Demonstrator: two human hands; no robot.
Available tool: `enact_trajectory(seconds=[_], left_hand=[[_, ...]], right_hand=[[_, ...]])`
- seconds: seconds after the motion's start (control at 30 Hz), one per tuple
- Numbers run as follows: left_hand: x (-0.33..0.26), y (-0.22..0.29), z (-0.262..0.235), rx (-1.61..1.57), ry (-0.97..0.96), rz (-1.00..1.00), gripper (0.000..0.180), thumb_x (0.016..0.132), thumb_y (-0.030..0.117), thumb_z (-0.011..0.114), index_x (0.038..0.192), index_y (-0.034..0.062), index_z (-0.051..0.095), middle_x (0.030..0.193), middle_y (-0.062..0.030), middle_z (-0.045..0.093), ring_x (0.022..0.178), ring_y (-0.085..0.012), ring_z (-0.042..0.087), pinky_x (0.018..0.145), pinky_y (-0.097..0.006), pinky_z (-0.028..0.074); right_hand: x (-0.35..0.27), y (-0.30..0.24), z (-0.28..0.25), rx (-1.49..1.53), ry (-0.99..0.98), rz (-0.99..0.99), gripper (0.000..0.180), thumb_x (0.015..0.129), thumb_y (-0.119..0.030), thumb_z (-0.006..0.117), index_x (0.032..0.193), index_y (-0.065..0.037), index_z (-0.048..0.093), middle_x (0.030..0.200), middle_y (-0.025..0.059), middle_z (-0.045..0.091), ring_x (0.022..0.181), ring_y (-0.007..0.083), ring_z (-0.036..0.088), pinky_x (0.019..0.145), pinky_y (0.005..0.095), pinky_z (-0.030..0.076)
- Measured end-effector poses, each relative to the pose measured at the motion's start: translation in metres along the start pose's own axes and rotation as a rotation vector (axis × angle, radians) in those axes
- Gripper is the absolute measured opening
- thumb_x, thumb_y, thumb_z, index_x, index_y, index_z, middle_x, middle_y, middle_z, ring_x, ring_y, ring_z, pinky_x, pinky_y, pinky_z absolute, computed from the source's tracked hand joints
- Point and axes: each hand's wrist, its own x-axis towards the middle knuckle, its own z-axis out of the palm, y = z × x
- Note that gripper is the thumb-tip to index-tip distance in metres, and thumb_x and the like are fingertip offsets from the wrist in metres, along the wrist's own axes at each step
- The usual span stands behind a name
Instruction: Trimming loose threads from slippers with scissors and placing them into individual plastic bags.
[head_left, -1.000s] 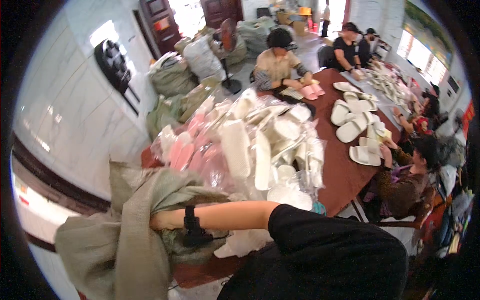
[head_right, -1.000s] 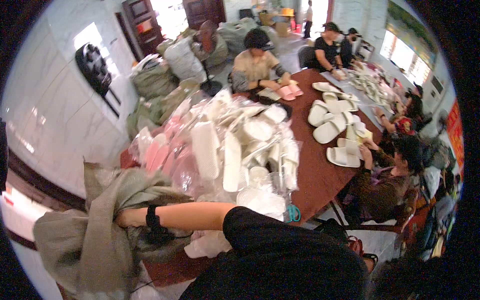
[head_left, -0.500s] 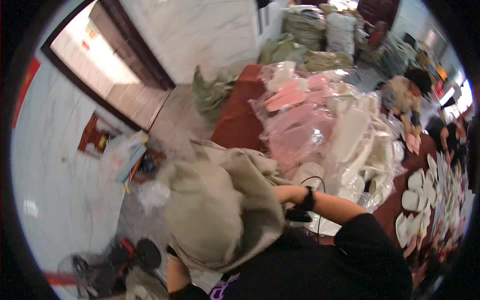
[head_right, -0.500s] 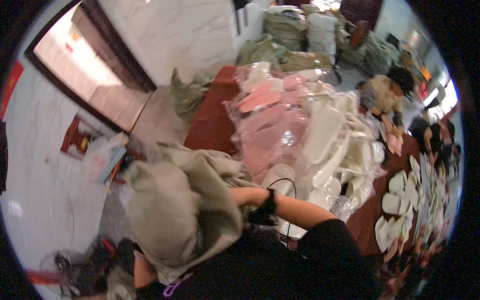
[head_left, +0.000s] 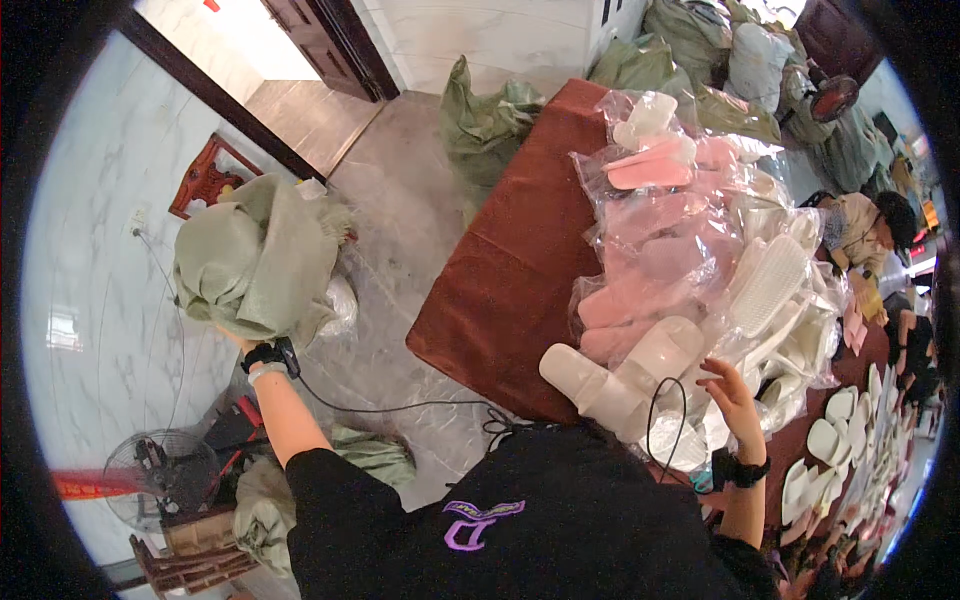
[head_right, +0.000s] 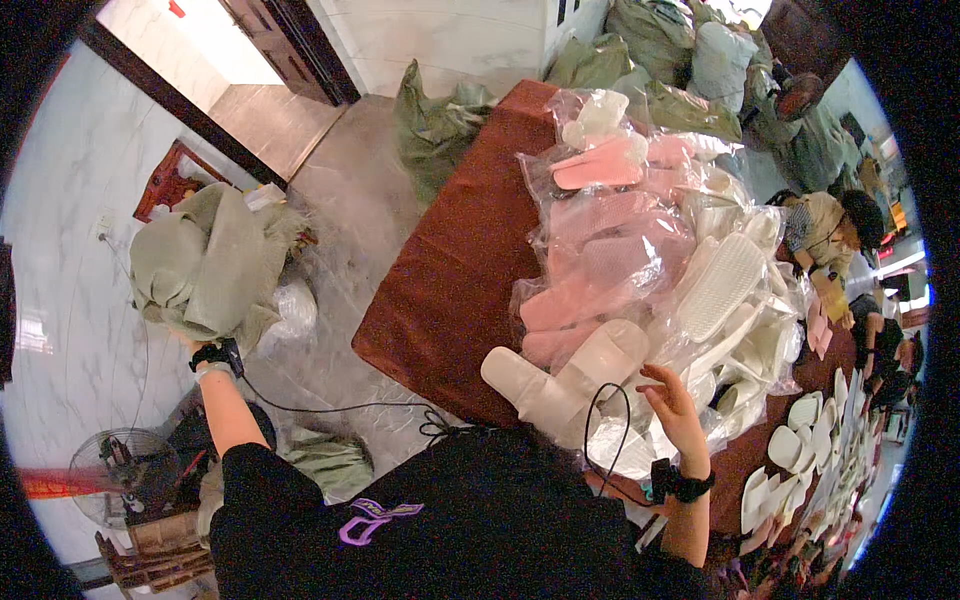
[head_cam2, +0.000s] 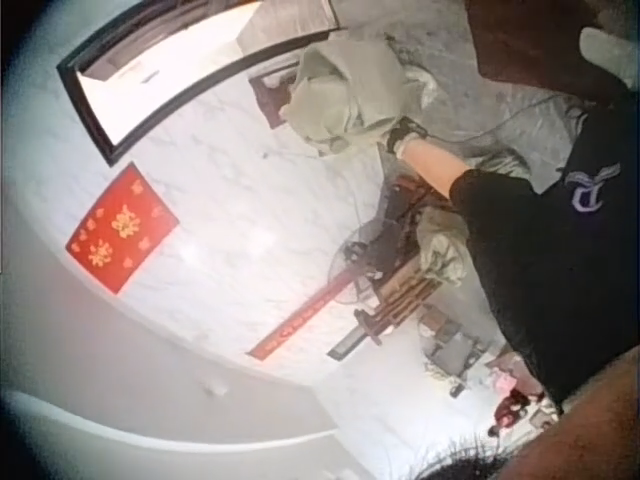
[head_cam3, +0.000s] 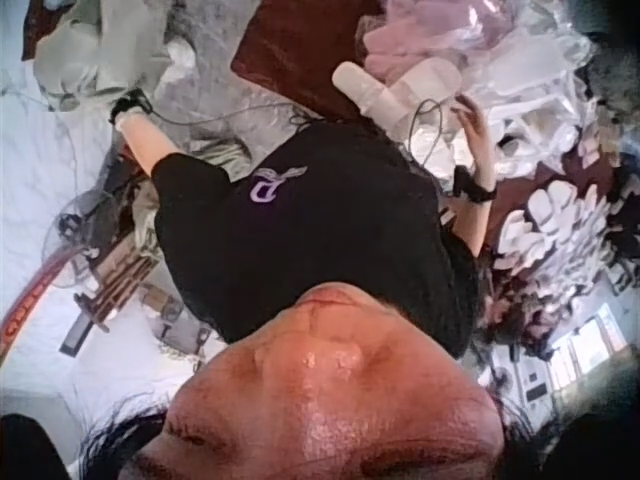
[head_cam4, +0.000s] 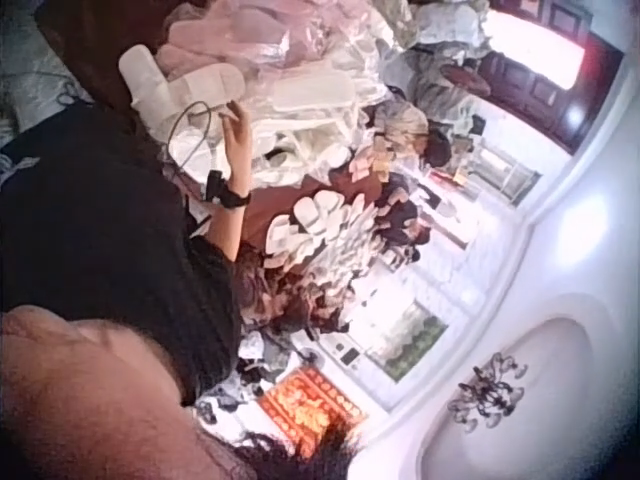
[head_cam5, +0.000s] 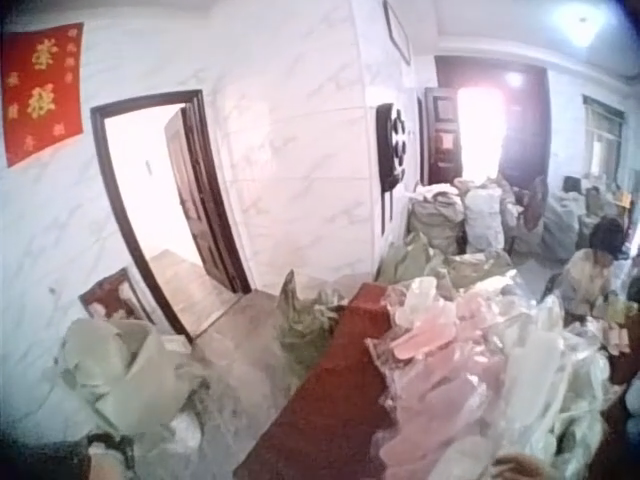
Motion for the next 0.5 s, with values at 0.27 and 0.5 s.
enact_trajectory(seconds=[0.27, 0.5], left_hand=[[0.018, 0.027, 0.055, 0.146, 0.047, -0.011, 0.103, 0.064, 0.035, 0.080, 0.140, 0.0042, 0.017, 0.133, -0.0173, 0.037, 0.106, -0.0349, 0.052, 0.084, -0.041, 0.045], [0.014, 0.072, 0.174, 0.190, 0.014, 0.104, 0.104, 0.064, 0.036, 0.080, 0.140, 0.0044, 0.016, 0.133, -0.0174, 0.036, 0.106, -0.0356, 0.052, 0.084, -0.042, 0.045]], right_hand=[[-0.024, -0.004, 0.048, -0.189, -0.129, 0.075, 0.044, 0.085, -0.004, 0.059, 0.125, -0.003, 0.044, 0.118, 0.0111, 0.053, 0.099, 0.0200, 0.059, 0.084, 0.0326, 0.047], [0.017, 0.013, 0.088, -0.489, -0.279, -0.121, 0.048, 0.079, -0.015, 0.065, 0.122, -0.006, 0.046, 0.110, 0.0154, 0.052, 0.100, 0.0308, 0.053, 0.087, 0.0375, 0.044]])
